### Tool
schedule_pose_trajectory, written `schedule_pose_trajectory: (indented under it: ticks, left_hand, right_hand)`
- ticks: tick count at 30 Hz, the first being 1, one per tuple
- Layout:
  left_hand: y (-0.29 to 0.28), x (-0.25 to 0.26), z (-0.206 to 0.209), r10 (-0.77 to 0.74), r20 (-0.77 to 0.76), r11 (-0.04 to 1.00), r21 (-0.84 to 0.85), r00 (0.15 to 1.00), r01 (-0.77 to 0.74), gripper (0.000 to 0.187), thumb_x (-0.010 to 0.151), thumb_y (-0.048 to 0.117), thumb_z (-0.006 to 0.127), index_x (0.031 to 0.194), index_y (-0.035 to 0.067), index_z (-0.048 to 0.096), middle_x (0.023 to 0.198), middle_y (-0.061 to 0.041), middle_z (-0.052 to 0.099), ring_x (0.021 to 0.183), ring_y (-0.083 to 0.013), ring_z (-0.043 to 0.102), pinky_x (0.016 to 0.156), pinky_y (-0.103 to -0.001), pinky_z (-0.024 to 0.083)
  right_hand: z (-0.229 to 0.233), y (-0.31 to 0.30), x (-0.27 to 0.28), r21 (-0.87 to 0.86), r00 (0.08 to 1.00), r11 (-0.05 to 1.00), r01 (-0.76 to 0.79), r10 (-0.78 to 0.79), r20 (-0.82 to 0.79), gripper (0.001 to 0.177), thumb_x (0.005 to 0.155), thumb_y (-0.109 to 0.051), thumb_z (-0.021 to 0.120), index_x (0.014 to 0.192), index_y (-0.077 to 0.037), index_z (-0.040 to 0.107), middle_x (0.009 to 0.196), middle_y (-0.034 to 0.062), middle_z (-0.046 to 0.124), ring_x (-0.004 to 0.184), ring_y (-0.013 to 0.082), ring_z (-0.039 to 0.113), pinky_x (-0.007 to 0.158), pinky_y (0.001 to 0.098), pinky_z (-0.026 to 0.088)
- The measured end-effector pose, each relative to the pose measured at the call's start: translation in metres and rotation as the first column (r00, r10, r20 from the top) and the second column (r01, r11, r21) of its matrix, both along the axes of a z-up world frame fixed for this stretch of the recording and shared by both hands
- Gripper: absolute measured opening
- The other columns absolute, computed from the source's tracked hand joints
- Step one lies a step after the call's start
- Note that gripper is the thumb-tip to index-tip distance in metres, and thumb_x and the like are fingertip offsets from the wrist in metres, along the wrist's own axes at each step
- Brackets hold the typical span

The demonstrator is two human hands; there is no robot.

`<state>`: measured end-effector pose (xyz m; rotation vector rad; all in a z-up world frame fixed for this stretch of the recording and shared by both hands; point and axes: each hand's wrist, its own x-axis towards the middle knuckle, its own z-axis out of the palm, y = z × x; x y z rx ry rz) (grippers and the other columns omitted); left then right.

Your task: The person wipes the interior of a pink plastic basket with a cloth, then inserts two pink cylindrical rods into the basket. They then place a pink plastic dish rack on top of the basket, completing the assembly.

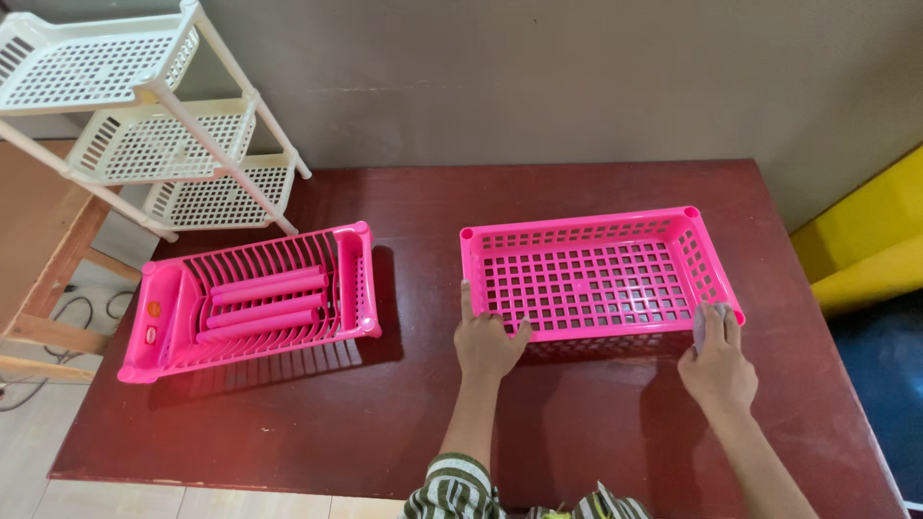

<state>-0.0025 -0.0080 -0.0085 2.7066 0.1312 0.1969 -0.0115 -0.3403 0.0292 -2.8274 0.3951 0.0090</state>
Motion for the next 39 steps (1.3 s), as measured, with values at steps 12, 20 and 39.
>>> schedule_pose_trajectory:
  ticks: [12, 20, 39]
  left_hand:
    - [0.0, -0.007, 0.011, -0.027, 0.257, 0.995, -0.086, 0.966, 0.05, 0.047, 0.093, 0.034, 0.062, 0.131, 0.007, 0.068, 0.15, -0.026, 0.047, 0.149, -0.0431, 0.031, 0.1, -0.054, 0.051]
    - [0.008, 0.001, 0.001, 0.009, 0.184, 0.975, -0.22, 0.983, 0.032, 0.064, 0.09, 0.002, 0.058, 0.151, 0.005, 0.041, 0.167, -0.023, 0.02, 0.153, -0.0421, 0.026, 0.105, -0.049, 0.051]
    - [0.003, 0.0, 0.002, 0.012, 0.195, 0.998, -0.067, 0.981, 0.001, 0.039, 0.093, 0.015, 0.059, 0.132, 0.008, 0.061, 0.165, -0.023, 0.028, 0.153, -0.0386, 0.029, 0.1, -0.046, 0.057]
  right_hand:
    - [-0.009, 0.089, -0.014, 0.109, 0.964, 0.958, -0.264, 0.259, 0.06, 0.073, 0.079, -0.015, 0.067, 0.146, -0.028, 0.039, 0.169, 0.0038, 0.028, 0.106, 0.0396, 0.071, 0.086, 0.0513, 0.061]
    - [-0.007, 0.032, -0.019, -0.049, 0.929, 0.997, -0.06, 0.073, 0.363, 0.074, 0.086, -0.009, 0.064, 0.154, -0.017, 0.038, 0.164, 0.0219, 0.034, 0.108, 0.0417, 0.071, 0.07, 0.0462, 0.063]
    - [0.021, 0.073, -0.03, 0.017, 0.981, 0.982, -0.19, 0.191, -0.021, 0.078, 0.087, -0.012, 0.059, 0.156, -0.031, 0.028, 0.166, 0.0043, 0.03, 0.091, 0.0354, 0.074, 0.063, 0.0456, 0.065]
